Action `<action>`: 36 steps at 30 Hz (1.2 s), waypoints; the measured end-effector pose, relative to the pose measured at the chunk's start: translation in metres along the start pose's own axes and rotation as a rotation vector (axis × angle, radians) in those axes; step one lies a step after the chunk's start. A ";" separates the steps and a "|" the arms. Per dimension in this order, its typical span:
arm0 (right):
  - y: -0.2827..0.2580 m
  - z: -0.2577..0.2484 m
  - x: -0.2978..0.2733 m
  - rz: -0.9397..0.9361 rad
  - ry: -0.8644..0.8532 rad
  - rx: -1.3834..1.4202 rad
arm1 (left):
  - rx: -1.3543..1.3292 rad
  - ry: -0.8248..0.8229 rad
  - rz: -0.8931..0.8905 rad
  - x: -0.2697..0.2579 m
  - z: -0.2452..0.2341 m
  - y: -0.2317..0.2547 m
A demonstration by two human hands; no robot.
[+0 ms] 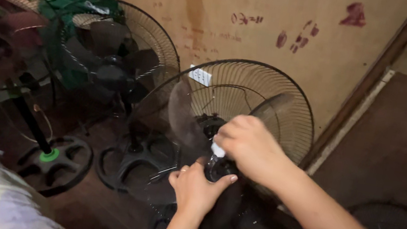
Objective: The person disassembles a standing electric fan by removing the front grille and fan blades, then wipes the blades with a tissue. They reassemble the fan by reattaching the blades and securing the front grille.
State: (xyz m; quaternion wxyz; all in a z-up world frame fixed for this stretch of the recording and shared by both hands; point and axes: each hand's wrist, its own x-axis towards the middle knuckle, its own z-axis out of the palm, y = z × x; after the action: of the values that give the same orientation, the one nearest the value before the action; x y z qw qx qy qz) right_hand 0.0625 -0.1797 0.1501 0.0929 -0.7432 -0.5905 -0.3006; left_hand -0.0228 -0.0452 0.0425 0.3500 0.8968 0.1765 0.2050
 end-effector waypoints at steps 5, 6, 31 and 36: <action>0.017 0.014 0.007 -0.119 -0.285 -0.078 | 0.012 0.032 0.015 0.006 -0.006 0.009; 0.022 0.016 0.007 -0.117 -0.356 -0.118 | 0.017 0.024 0.019 0.007 -0.005 0.011; 0.040 -0.002 0.022 0.008 -0.802 -0.213 | 0.112 -0.020 0.113 0.012 -0.019 0.026; 0.063 -0.009 0.022 -0.151 -0.558 -0.243 | 0.078 -0.009 0.128 0.013 -0.021 0.026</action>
State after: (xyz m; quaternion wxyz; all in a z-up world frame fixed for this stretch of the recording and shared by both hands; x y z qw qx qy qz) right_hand 0.1210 -0.1839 0.1837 -0.1848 -0.7566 -0.6066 -0.1593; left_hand -0.0174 -0.0453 0.0781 0.3021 0.9201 0.1251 0.2157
